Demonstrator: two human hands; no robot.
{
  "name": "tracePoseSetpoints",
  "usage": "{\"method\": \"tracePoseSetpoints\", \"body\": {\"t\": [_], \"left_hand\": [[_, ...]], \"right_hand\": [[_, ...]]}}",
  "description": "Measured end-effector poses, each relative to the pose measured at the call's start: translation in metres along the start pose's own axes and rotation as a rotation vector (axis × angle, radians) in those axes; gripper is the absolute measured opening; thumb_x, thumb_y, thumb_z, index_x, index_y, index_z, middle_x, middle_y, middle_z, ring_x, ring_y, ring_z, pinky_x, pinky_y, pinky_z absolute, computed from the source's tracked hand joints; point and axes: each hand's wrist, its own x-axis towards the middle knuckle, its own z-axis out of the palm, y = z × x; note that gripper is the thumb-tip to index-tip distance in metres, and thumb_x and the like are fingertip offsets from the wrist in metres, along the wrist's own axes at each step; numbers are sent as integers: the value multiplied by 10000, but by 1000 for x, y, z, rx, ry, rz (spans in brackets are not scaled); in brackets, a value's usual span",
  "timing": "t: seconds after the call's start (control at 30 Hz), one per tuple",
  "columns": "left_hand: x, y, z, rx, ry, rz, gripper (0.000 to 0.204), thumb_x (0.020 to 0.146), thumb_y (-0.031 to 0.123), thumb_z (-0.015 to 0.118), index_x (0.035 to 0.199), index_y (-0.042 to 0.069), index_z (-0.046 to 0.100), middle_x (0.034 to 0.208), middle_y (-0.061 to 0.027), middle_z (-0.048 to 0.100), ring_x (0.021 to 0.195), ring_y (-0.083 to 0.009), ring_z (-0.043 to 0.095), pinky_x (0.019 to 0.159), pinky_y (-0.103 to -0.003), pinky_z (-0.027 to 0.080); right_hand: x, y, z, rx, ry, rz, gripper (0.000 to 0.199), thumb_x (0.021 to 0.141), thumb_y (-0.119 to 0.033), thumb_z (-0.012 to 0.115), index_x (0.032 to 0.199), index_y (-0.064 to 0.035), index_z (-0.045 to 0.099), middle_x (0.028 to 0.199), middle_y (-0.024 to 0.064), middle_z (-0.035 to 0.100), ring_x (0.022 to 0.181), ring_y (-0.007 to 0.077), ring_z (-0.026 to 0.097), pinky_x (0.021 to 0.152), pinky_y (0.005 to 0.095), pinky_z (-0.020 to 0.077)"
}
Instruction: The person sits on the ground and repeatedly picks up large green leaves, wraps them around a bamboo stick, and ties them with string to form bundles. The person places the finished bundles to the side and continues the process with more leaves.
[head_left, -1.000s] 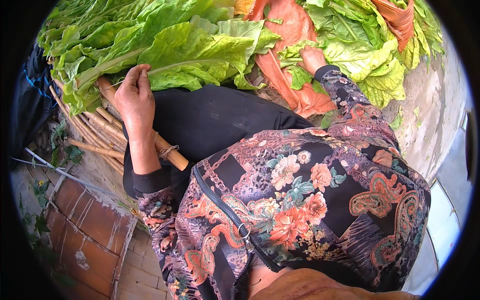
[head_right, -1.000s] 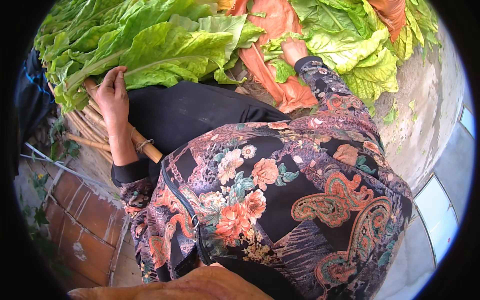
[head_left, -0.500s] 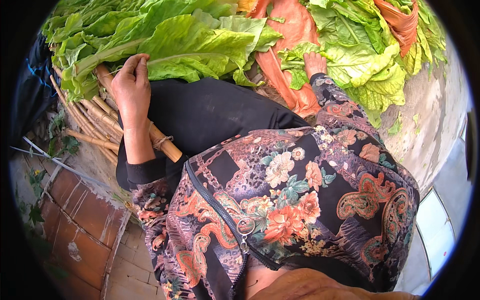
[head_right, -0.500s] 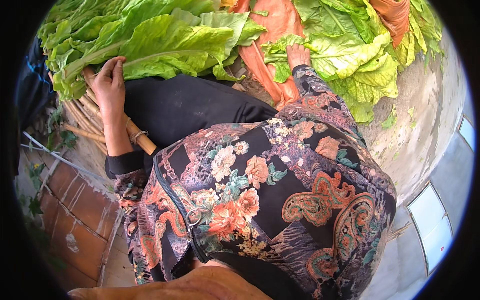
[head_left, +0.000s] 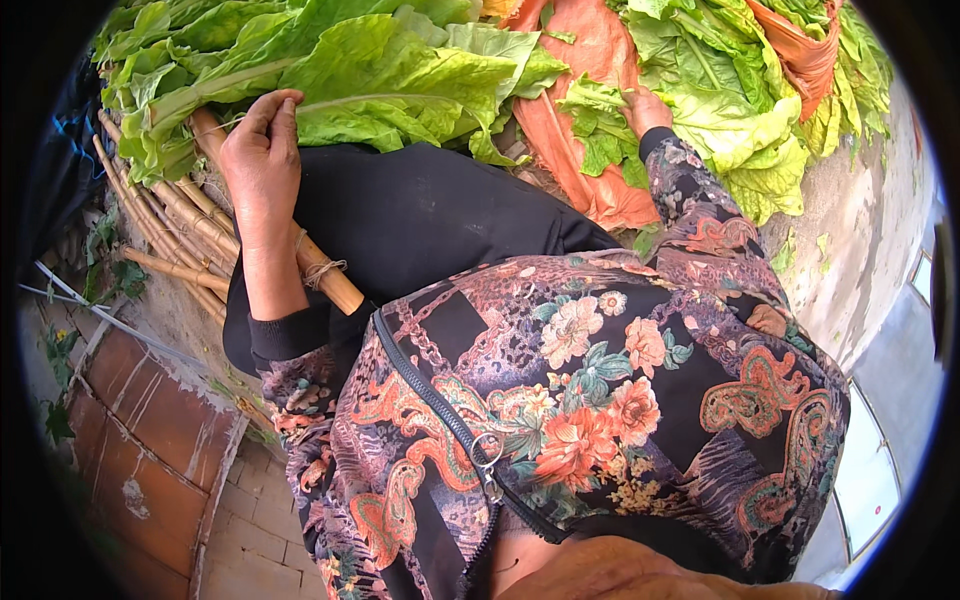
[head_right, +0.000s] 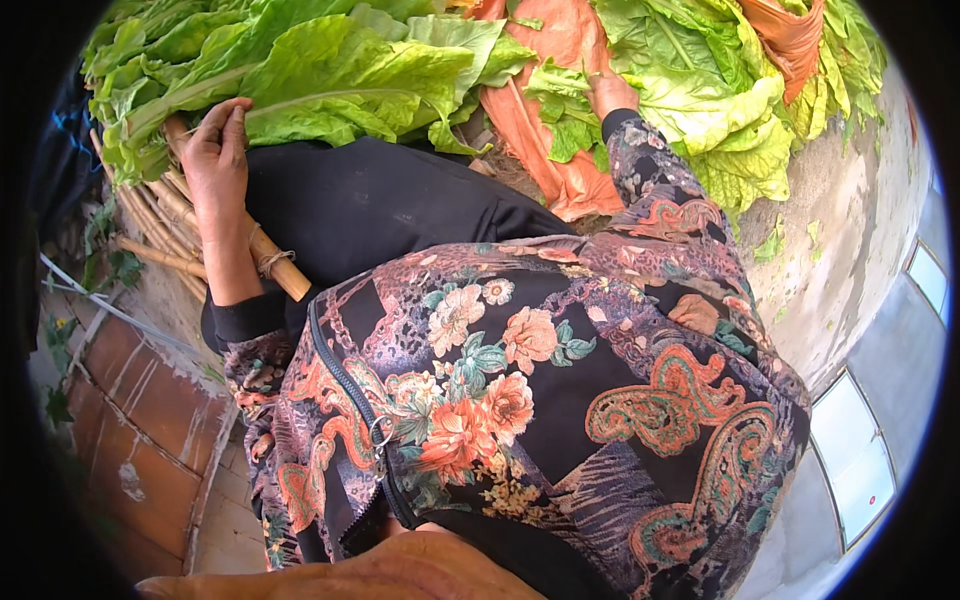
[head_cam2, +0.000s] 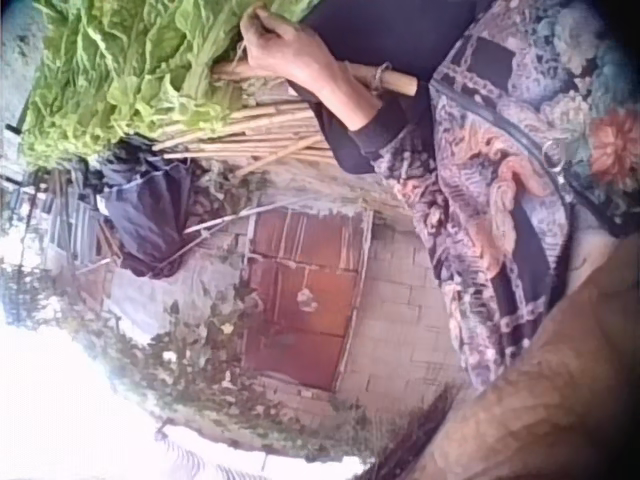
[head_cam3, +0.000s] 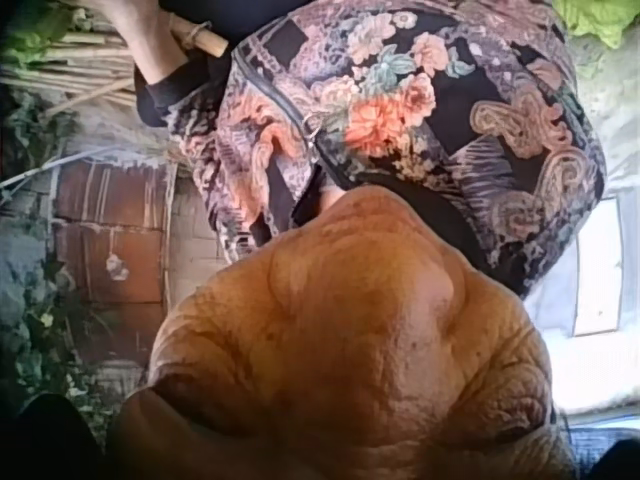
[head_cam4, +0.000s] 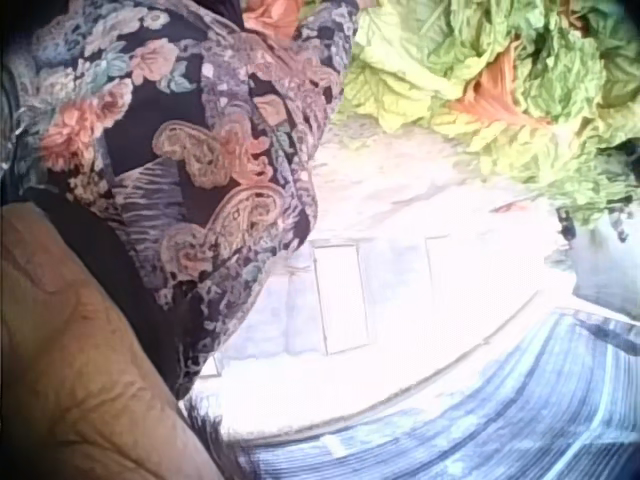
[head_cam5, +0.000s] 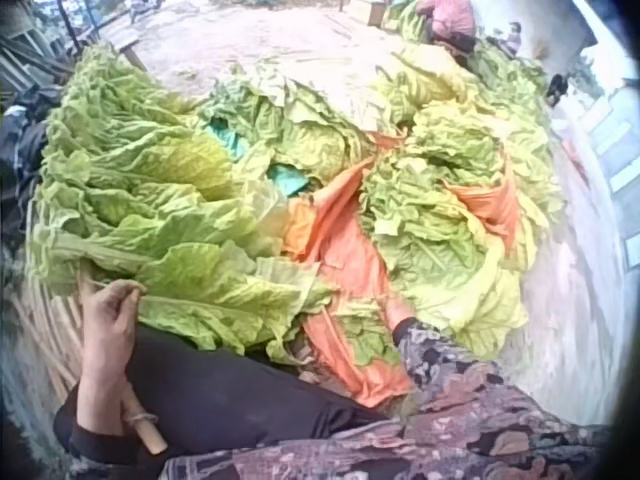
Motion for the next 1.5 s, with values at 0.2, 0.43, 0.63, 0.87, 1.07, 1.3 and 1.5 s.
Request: {"method": "tracePoseSetpoints", "body": {"t": [0.2, 0.43, 0.63, 0.87, 1.07, 1.3, 1.5], "left_hand": [[-5, -9, -6, -39, 6, -9, 133, 909, 71, 584, 967, 1, 682, 627, 42, 515, 558, -30, 395, 508, -172, 311], [-1, -7, -6, -130, -13, -18, 133, 909, 65, 583, 969, -4, 680, 659, 43, 527, 548, -28, 388, 499, -174, 301], [-5, -7, -8, -43, -35, -43, 166, 923, 105, 577, 1009, -7, 665, 690, 32, 521, 595, -38, 398, 530, -189, 316], [-1, -8, -6, 5, -22, 5, 157, 901, 96, 600, 972, -23, 674, 656, 10, 560, 553, -39, 414, 507, -189, 330], [-2, -5, -3, 58, -18, 19, 163, 888, 113, 609, 978, -9, 667, 654, -22, 567, 568, -58, 456, 531, -216, 388], [-1, -17, -9, -298, -194, -12, 630, 763, 156, 769, 1323, 71, 493, 706, 39, 454, 601, -54, 421, 540, -216, 387], [8, -4, -18, -389, -322, 23, 484, 770, 153, 766, 1208, 52, 588, 800, 31, 521, 682, -46, 470, 607, -194, 417]], "right_hand": [[37, -13, -102, 270, 324, 51, 323, 907, -319, 506, 1051, -71, 655, 956, 183, 652, 887, 357, 616, 783, 414, 484], [14, -25, -145, 96, -379, -70, 447, 875, -357, 432, 884, 40, 636, 832, 286, 615, 809, 404, 612, 749, 471, 465], [-48, -24, 20, 5, -181, 87, 556, 783, -443, 587, 1231, -118, 528, 1141, 197, 544, 909, 397, 602, 793, 504, 476], [-49, -14, 31, -198, -296, -124, 416, 766, -171, 621, 1153, -98, 485, 1112, 160, 480, 931, 344, 592, 746, 454, 512], [-23, -21, 4, -98, -150, -90, 273, 796, -142, 548, 1066, -138, 591, 1072, 145, 525, 961, 336, 586, 774, 447, 512], [22, -133, -186, 1342, -461, -331, 415, 759, -6, 630, 1171, 26, 587, 1039, 42, 651, 927, 110, 598, 846, 256, 474], [53, -249, -224, 1232, -848, -831, 374, 777, 7, 590, 1151, 30, 590, 1012, -10, 644, 921, 66, 546, 862, 230, 439]]}}
